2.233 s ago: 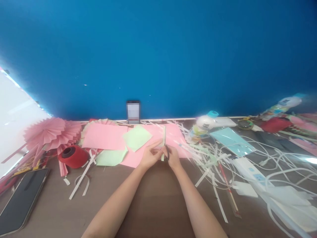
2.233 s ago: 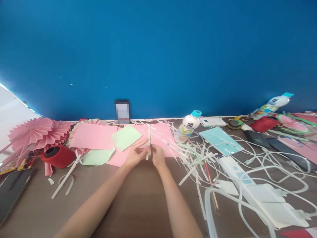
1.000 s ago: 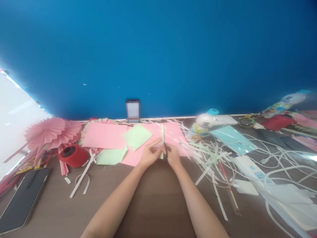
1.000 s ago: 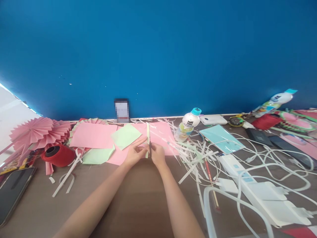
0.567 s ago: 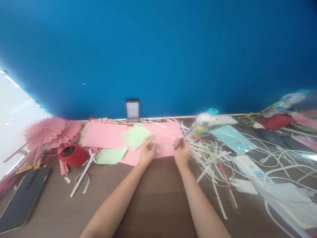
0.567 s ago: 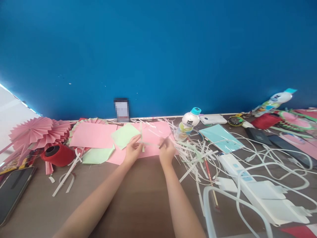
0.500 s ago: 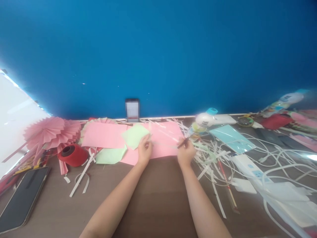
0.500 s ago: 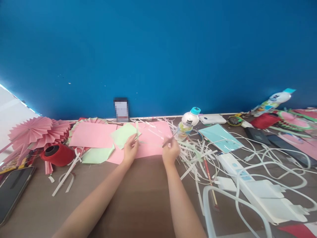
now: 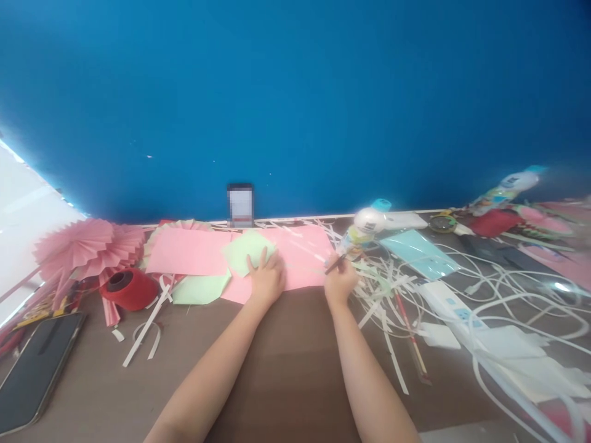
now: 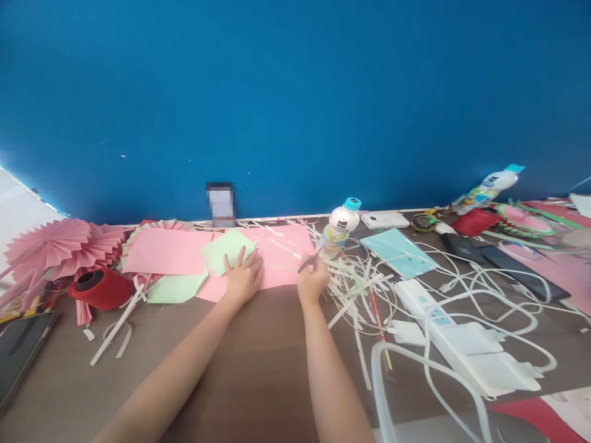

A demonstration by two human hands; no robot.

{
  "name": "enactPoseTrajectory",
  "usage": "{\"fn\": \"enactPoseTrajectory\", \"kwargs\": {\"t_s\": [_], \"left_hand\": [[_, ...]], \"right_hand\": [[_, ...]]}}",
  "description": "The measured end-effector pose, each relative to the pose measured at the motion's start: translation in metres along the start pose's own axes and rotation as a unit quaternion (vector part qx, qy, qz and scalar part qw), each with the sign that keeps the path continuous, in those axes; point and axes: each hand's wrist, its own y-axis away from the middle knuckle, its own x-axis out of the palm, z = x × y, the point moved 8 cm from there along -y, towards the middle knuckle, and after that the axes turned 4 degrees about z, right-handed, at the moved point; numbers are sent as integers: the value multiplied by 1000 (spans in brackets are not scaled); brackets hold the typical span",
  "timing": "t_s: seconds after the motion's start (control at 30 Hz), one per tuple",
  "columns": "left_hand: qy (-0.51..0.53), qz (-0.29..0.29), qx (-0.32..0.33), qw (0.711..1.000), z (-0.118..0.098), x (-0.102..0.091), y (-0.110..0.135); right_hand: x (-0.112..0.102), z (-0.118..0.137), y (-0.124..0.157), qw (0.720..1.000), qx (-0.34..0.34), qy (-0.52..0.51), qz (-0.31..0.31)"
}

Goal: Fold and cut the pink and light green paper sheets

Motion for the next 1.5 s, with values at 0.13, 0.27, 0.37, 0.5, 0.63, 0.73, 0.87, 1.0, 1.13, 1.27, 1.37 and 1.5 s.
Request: {"fn": "enactPoseTrajectory", "kwargs": {"t_s": [0.13,0.27,0.37,0.5,0.63,0.73,0.87,1.0,1.13,1.27,1.37,1.5], "left_hand": [[-2,11,2,1000,2,5,-1],[-5,15,-42,999,14,7,-3],[-18,12,-60,998,18,8,-4],[-43,8,-37,998,14,12,-3],[-48,-9,-35,998,15,11,-3],[-37,-18,-53,998,21,11,-4],[-14,-13,-57,998,24,12,-4],[-5,-15,-49,999,24,13,-4],[68,-64,-46,995,26,4,-5],[232,-117,-86,962,32,-7,-5],[351,-134,-125,918,37,-10,-6],[491,-123,-150,849,38,-5,-6]], "right_hand": [[0,6,4,1000,4,15,-19],[5,5,4,1000,12,1,1],[9,4,5,1000,14,4,17],[14,6,5,999,0,18,27],[17,6,5,999,-16,18,32],[18,5,5,999,-22,21,29],[18,8,6,999,-28,31,28],[17,13,7,998,-30,40,28],[17,14,8,999,-20,15,40],[28,17,12,993,17,-64,102],[47,22,20,964,61,-183,182],[62,27,27,927,93,-281,231]]}}
